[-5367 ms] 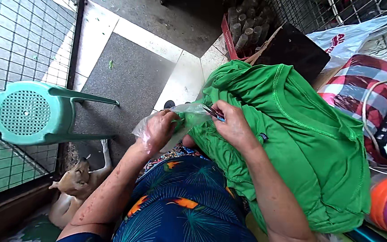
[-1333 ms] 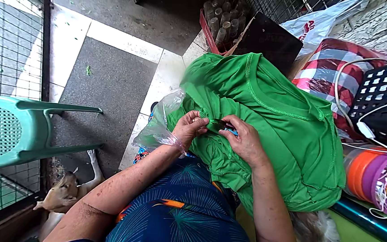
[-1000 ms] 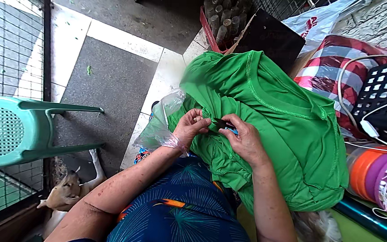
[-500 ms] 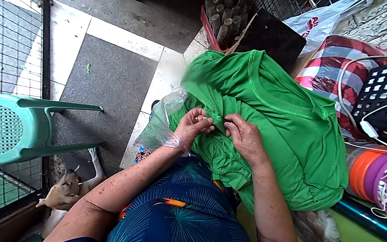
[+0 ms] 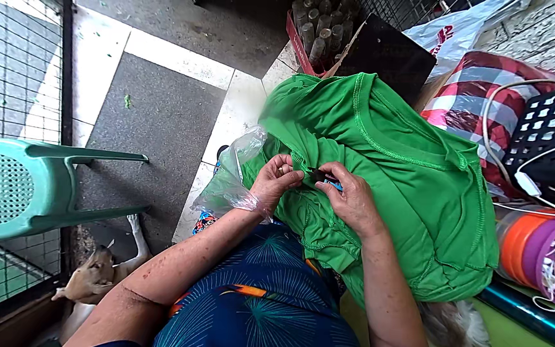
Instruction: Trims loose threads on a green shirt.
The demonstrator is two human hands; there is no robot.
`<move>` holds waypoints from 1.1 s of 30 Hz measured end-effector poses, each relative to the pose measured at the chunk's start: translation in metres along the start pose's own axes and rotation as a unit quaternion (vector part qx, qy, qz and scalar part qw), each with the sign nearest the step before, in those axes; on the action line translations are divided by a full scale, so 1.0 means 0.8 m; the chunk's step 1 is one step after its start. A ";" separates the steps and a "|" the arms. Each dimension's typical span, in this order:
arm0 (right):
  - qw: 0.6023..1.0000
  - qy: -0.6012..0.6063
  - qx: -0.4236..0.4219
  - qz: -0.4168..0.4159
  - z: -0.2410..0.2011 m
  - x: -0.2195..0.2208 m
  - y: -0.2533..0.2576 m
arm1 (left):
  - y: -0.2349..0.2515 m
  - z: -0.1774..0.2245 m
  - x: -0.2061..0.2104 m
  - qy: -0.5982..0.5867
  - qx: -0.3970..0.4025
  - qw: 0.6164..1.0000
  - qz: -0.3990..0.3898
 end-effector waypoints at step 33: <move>0.996 -0.067 -0.008 0.058 -0.013 -0.046 -0.001 | 0.027 0.024 0.000 0.453 0.249 0.855 0.047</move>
Point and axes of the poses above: each hand's wrist, its own y-axis towards the middle knuckle, its own x-axis out of the palm, z = x × y, the point moved 1 cm from there along y, towards the middle knuckle, and after that the axes turned 5 degrees about -x, right-handed, at the moved point
